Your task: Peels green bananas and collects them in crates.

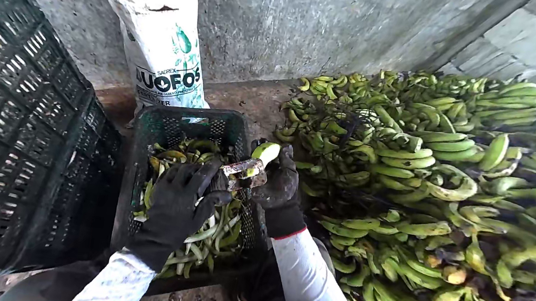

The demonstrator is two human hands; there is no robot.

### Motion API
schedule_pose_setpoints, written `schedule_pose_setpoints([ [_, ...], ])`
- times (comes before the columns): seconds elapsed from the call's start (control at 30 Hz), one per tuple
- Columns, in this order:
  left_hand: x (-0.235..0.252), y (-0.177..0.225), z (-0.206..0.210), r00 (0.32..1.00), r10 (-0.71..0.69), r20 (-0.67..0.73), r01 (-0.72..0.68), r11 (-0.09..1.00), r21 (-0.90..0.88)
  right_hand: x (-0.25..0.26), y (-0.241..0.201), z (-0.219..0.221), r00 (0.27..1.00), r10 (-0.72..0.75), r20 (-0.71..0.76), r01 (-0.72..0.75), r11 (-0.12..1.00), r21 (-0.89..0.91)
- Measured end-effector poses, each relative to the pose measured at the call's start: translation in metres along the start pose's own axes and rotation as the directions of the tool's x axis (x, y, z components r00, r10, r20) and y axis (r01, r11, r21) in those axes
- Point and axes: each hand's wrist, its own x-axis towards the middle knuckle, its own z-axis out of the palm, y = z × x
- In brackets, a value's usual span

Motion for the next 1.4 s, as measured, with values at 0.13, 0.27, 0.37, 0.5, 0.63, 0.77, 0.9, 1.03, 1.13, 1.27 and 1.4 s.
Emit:
schedule_pose_setpoints([
  [0.13, 0.004, -0.004, -0.006, 0.987, -0.087, 0.133, 0.095, 0.994, -0.057, -0.006, 0.003, -0.002, 0.966, 0.122, 0.227, -0.07, 0.972, -0.224],
  [0.27, 0.001, -0.004, -0.002, 0.981, -0.104, 0.163, 0.11, 0.993, -0.031, -0.017, 0.011, 0.013, 0.996, 0.082, -0.035, -0.089, 0.895, -0.437],
  [0.37, 0.009, -0.004, -0.009, 0.936, -0.229, 0.266, 0.267, 0.956, -0.117, -0.021, 0.011, 0.011, 0.99, 0.136, 0.048, -0.061, 0.702, -0.71],
  [0.5, 0.017, -0.012, -0.014, 0.862, -0.379, 0.338, 0.448, 0.88, -0.156, -0.025, 0.009, 0.011, 0.966, 0.21, 0.152, 0.071, 0.35, -0.934],
  [0.63, 0.017, -0.025, -0.01, 0.854, -0.414, 0.314, 0.486, 0.851, -0.2, -0.026, 0.017, 0.002, 0.985, 0.155, 0.08, -0.041, 0.651, -0.758],
  [0.77, 0.005, -0.012, -0.007, 0.961, -0.163, 0.223, 0.196, 0.971, -0.136, -0.01, 0.007, -0.01, 0.972, 0.237, 0.004, -0.229, 0.942, -0.245],
  [0.9, -0.013, -0.004, 0.011, 0.984, 0.121, 0.129, -0.109, 0.99, -0.094, -0.007, 0.0, -0.024, 0.983, 0.182, 0.028, -0.179, 0.98, -0.088],
  [1.03, -0.016, 0.004, 0.024, 0.982, 0.173, 0.081, -0.168, 0.984, -0.063, -0.015, 0.0, -0.023, 0.982, 0.168, -0.081, -0.178, 0.975, -0.134],
  [1.13, -0.008, 0.01, 0.014, 0.932, -0.073, 0.356, 0.146, 0.973, -0.181, -0.018, 0.005, -0.014, 0.976, 0.216, -0.043, -0.22, 0.955, -0.197],
  [1.27, 0.004, -0.007, 0.011, 0.81, -0.367, 0.458, 0.524, 0.804, -0.281, -0.019, 0.015, -0.011, 0.987, 0.16, 0.012, -0.132, 0.849, -0.512],
  [1.4, 0.008, -0.021, -0.001, 0.789, -0.473, 0.393, 0.598, 0.738, -0.311, -0.02, 0.012, -0.007, 0.967, 0.24, 0.087, -0.144, 0.795, -0.59],
])
